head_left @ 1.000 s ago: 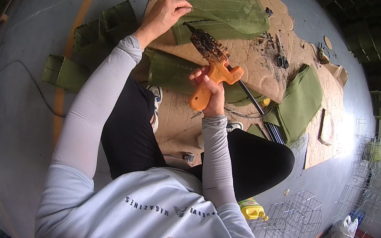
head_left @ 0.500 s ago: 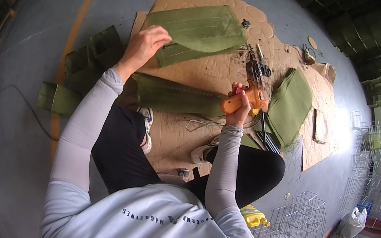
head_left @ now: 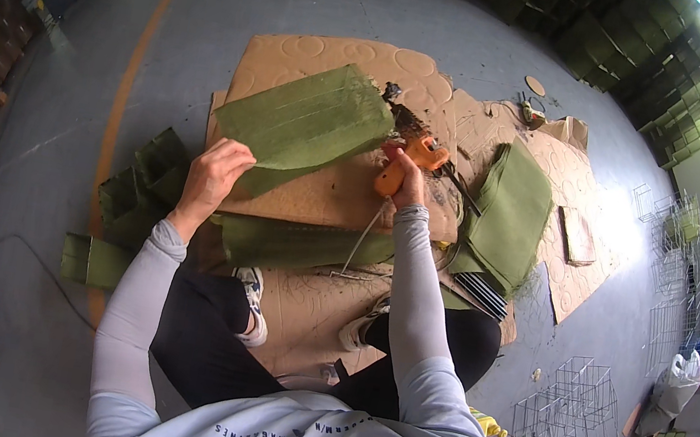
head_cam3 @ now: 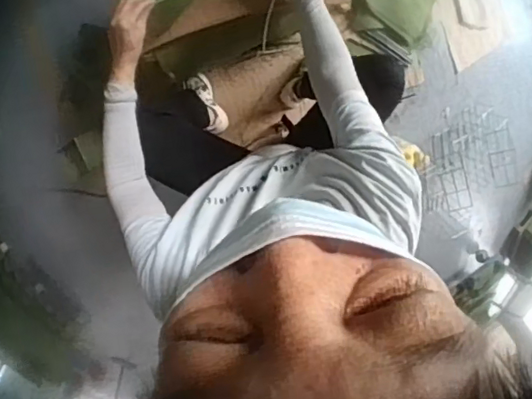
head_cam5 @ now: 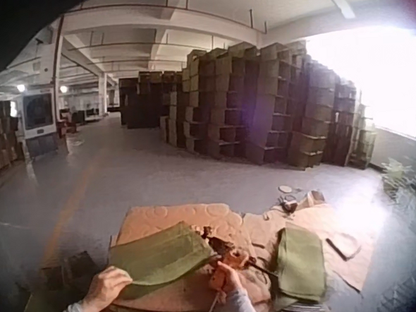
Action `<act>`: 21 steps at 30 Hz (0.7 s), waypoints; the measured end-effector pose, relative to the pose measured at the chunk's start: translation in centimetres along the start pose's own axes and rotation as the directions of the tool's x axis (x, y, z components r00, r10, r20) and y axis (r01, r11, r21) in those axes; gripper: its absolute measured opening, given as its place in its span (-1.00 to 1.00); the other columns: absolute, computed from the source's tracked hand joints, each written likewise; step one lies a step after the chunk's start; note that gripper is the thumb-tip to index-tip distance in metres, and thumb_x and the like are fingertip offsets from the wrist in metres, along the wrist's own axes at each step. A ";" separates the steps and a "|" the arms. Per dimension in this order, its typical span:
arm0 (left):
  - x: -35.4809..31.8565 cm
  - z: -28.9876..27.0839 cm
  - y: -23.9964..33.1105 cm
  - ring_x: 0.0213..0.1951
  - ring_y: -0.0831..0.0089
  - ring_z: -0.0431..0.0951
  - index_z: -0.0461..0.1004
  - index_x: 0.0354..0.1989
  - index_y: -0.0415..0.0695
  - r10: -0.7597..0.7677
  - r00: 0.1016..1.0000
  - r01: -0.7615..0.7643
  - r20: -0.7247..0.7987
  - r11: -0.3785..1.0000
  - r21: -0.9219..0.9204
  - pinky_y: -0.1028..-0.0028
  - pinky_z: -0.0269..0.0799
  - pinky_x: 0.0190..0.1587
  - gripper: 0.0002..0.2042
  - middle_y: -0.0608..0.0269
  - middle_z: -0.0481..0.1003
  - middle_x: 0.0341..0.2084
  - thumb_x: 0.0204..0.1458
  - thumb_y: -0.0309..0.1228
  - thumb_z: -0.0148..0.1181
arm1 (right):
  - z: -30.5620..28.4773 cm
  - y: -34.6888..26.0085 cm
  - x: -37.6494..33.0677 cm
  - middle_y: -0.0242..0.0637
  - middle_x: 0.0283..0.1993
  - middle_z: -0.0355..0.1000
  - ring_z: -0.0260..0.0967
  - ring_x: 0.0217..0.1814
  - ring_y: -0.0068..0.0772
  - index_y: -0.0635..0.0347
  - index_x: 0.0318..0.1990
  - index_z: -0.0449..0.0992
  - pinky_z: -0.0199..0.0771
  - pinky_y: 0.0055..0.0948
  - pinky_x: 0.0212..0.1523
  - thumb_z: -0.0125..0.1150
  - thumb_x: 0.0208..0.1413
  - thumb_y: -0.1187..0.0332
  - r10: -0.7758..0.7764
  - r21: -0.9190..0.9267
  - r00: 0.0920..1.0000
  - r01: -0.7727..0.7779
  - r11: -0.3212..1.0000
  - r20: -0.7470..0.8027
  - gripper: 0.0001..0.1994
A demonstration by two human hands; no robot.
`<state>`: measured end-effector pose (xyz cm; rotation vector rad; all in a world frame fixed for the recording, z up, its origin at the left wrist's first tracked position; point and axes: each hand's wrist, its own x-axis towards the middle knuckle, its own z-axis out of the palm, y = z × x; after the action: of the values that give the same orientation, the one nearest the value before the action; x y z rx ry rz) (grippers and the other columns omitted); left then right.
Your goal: Assembling fabric-covered wire boxes by gluing green fabric panels to a metal wire frame using a hot glue gun.
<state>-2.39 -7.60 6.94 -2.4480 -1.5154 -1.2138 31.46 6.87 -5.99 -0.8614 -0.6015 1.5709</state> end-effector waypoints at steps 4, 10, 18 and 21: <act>0.3 -0.1 0.2 -0.27 0.24 0.57 0.56 -0.34 -0.24 -0.012 1.000 0.012 0.016 1.000 0.006 0.34 0.51 -0.24 -0.87 0.20 0.53 -0.35 -0.09 -0.65 0.30 | -0.2 0.5 0.7 -0.29 -0.04 0.58 0.46 -0.18 -0.45 0.20 -0.04 0.56 0.46 -0.41 -0.15 0.30 0.13 0.27 0.001 -0.030 1.000 0.000 1.000 0.025 -0.71; -0.1 -0.3 0.3 -0.27 0.21 0.56 0.56 -0.34 -0.24 -0.025 1.000 0.025 0.018 1.000 0.017 0.33 0.48 -0.25 -0.87 0.19 0.52 -0.35 -0.08 -0.65 0.30 | 0.7 1.1 0.1 -0.20 -0.09 0.60 0.51 -0.17 -0.37 0.24 -0.06 0.54 0.47 -0.38 -0.14 0.29 0.11 0.36 -0.098 0.036 0.991 0.095 0.995 0.090 -0.74; 1.8 1.7 1.7 -0.28 0.21 0.56 0.56 -0.34 -0.24 0.043 0.999 -0.043 -0.006 0.999 -0.020 0.33 0.48 -0.25 -0.88 0.19 0.52 -0.36 -0.07 -0.64 0.31 | -5.2 -0.2 4.0 -0.20 -0.42 0.55 0.56 -0.40 -0.24 0.34 -0.27 0.57 0.54 -0.27 -0.41 0.16 0.20 -0.15 -0.306 -0.849 0.925 -0.032 0.528 -0.225 -0.43; -0.6 -0.3 -0.3 -0.28 0.22 0.56 0.56 -0.34 -0.23 -0.008 1.000 0.008 -0.001 0.997 0.077 0.33 0.50 -0.24 -0.88 0.21 0.52 -0.36 -0.07 -0.64 0.31 | 2.3 0.4 -0.6 -0.09 -0.44 0.54 0.55 -0.37 -0.05 0.26 -0.31 0.57 0.53 -0.11 -0.34 0.22 0.15 -0.03 -0.406 -0.989 0.912 0.005 -0.146 0.065 -0.56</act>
<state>-2.87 -7.99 6.68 -2.3956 -1.5435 -1.1347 29.41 6.44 -4.82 -1.9639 -1.7571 0.2612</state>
